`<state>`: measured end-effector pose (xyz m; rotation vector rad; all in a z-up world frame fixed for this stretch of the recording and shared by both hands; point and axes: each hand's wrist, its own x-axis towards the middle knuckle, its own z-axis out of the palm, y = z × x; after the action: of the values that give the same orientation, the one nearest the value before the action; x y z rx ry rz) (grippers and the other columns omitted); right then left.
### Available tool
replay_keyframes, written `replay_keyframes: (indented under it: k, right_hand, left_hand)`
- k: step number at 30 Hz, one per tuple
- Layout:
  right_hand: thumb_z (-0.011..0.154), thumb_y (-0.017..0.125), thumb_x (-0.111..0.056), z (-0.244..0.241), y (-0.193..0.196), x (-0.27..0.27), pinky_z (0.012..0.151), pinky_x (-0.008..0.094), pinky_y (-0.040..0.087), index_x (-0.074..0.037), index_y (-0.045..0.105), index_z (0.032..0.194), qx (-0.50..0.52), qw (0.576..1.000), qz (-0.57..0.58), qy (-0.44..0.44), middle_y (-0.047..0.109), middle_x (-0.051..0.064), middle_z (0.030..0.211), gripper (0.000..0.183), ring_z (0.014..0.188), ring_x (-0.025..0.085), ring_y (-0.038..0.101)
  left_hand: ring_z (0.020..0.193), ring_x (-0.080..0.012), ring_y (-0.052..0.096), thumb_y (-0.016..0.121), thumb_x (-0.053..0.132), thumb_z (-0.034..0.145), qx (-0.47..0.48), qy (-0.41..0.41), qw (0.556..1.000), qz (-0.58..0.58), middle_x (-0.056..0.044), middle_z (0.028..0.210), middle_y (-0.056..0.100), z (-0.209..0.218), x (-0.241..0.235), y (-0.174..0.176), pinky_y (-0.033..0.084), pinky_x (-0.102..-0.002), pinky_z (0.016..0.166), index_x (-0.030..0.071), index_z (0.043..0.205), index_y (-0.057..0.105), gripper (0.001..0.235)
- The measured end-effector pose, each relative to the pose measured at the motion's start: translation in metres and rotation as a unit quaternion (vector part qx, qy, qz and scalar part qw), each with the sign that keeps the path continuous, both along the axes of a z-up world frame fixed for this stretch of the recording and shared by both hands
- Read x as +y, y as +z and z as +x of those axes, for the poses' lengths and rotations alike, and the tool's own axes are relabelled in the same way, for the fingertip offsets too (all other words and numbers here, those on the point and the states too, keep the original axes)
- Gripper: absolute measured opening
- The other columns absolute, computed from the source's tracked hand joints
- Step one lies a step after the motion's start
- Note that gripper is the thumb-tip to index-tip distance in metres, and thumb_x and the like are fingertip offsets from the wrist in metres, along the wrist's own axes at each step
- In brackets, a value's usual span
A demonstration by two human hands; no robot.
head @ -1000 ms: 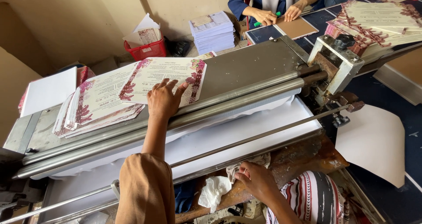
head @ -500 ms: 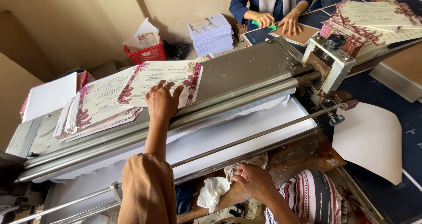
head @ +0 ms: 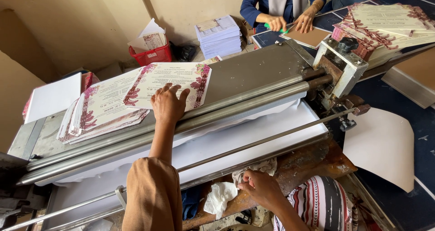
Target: Feeding printed invitation sheets into a roller gluing machine and stacking the finished products.
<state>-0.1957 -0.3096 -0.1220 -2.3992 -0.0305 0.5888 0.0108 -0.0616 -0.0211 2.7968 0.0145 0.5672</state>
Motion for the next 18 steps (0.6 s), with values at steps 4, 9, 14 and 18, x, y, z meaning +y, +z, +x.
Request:
replay_keyframes:
  k: [4, 9, 14, 18]
  right_hand:
    - [0.087, 0.057, -0.045, 0.0005, -0.0007, 0.0010, 0.065, 0.029, 0.044, -0.022, 0.058, 0.093, 0.003, 1.000, -0.003, 0.001, 0.063, -0.002, 0.084, 0.024, 0.075, 0.012, 0.059]
    - [0.087, 0.059, -0.043, 0.0000, -0.0024, 0.0025, 0.064, 0.028, 0.045, -0.021, 0.058, 0.093, -0.001, 1.000, 0.000, 0.007, 0.063, -0.002, 0.084, 0.023, 0.075, 0.012, 0.059]
    - [0.087, 0.058, -0.042, -0.0010, 0.0012, 0.0035, 0.064, 0.028, 0.043, -0.021, 0.058, 0.089, -0.004, 1.000, -0.005, 0.008, 0.061, -0.003, 0.082, 0.021, 0.074, 0.011, 0.056]
    - [0.086, 0.058, -0.043, 0.0002, -0.0033, 0.0039, 0.064, 0.029, 0.042, -0.021, 0.058, 0.092, -0.005, 1.000, -0.004, 0.009, 0.061, -0.003, 0.082, 0.023, 0.074, 0.011, 0.057]
  left_hand:
    - [0.113, -0.0337, 0.048, 0.048, 0.052, 0.087, 0.002, 0.004, 1.000, 0.001, -0.008, 0.127, 0.055, -0.0003, 0.0000, 0.0016, 0.031, -0.052, 0.094, 0.017, 0.115, 0.064, 0.047]
    - [0.115, -0.0334, 0.047, 0.049, 0.052, 0.086, 0.007, 0.006, 1.000, -0.005, -0.008, 0.129, 0.054, -0.0010, 0.0011, 0.0017, 0.030, -0.052, 0.095, 0.018, 0.115, 0.064, 0.046]
    - [0.117, -0.0334, 0.046, 0.049, 0.052, 0.086, 0.017, 0.010, 1.000, -0.007, -0.008, 0.130, 0.053, -0.0030, 0.0007, 0.0045, 0.029, -0.052, 0.096, 0.018, 0.115, 0.063, 0.047]
    - [0.115, -0.0335, 0.048, 0.051, 0.051, 0.086, -0.001, 0.008, 1.000, -0.001, -0.009, 0.129, 0.054, -0.0007, 0.0043, -0.0008, 0.031, -0.052, 0.095, 0.019, 0.113, 0.065, 0.044]
